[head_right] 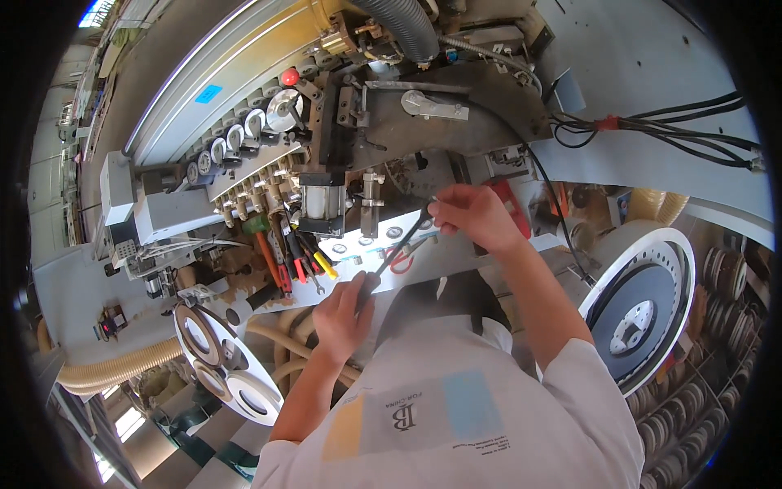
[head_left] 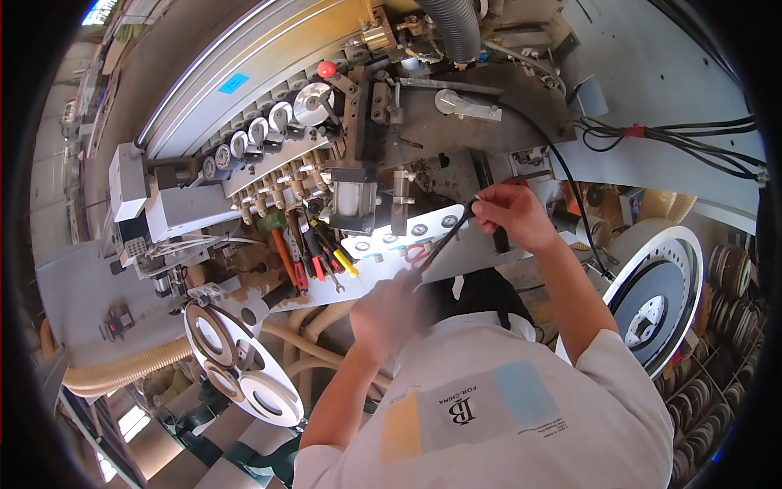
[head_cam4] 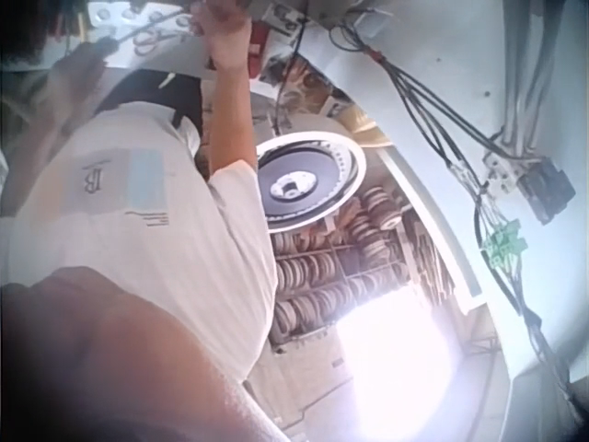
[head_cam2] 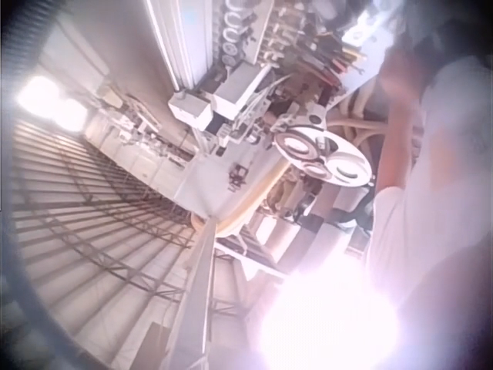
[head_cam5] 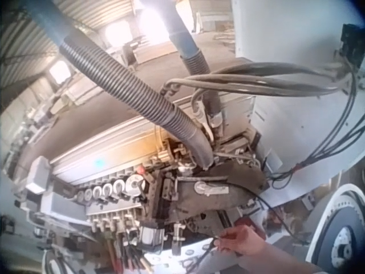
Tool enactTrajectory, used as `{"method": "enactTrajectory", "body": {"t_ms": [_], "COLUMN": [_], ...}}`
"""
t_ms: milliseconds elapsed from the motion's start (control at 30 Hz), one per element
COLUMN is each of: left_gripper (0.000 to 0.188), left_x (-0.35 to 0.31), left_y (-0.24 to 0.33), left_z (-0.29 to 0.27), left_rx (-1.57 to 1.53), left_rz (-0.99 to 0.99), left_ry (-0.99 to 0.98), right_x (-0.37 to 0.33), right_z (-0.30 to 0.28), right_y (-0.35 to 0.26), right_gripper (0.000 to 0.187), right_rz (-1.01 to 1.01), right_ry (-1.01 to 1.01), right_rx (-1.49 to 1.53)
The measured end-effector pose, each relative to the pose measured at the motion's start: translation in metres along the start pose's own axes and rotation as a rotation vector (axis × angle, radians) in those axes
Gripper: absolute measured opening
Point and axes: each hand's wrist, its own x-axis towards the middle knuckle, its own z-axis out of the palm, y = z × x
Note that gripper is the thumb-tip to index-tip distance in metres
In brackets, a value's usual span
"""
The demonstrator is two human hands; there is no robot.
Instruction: The person adjusts mechanical components of an industrial edge-banding machine using a screwdriver. They loosen and tighten screws on the machinery while checking the positioning of various rollers and parts.
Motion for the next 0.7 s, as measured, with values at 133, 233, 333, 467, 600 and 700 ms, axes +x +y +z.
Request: {"method": "enactTrajectory", "body": {"t_ms": [133, 233, 333, 467, 600, 700], "left_gripper": [0.044, 0.045, 0.047, 0.05, 0.054, 0.053], "left_x": [-0.012, -0.021, -0.022, -0.035, -0.045, -0.044], "left_y": [-0.011, -0.02, -0.018, -0.027, -0.023, -0.013], "left_z": [-0.005, -0.009, -0.02, -0.03, -0.031, -0.032], "left_rx": [0.045, -0.033, -0.121, -0.459, -0.506, -0.505], "left_rz": [0.108, 0.206, 0.264, 0.223, 0.189, 0.204], "left_ry": [-0.075, -0.037, -0.064, -0.108, -0.077, -0.033], "right_x": [-0.017, -0.037, -0.058, -0.077, -0.073, -0.063], "right_z": [-0.017, -0.026, -0.026, -0.017, -0.016, -0.012], "right_y": [-0.016, -0.03, -0.045, -0.067, -0.064, -0.063], "right_gripper": [0.024, 0.021, 0.018, 0.017, 0.023, 0.026], "right_rz": [0.105, 0.119, 0.099, 0.082, -0.484, -0.705], "right_ry": [-0.126, -0.234, -0.304, -0.39, -0.366, -0.334], "right_rx": [-0.19, -0.269, -0.214, -0.212, -0.668, -0.705]}}
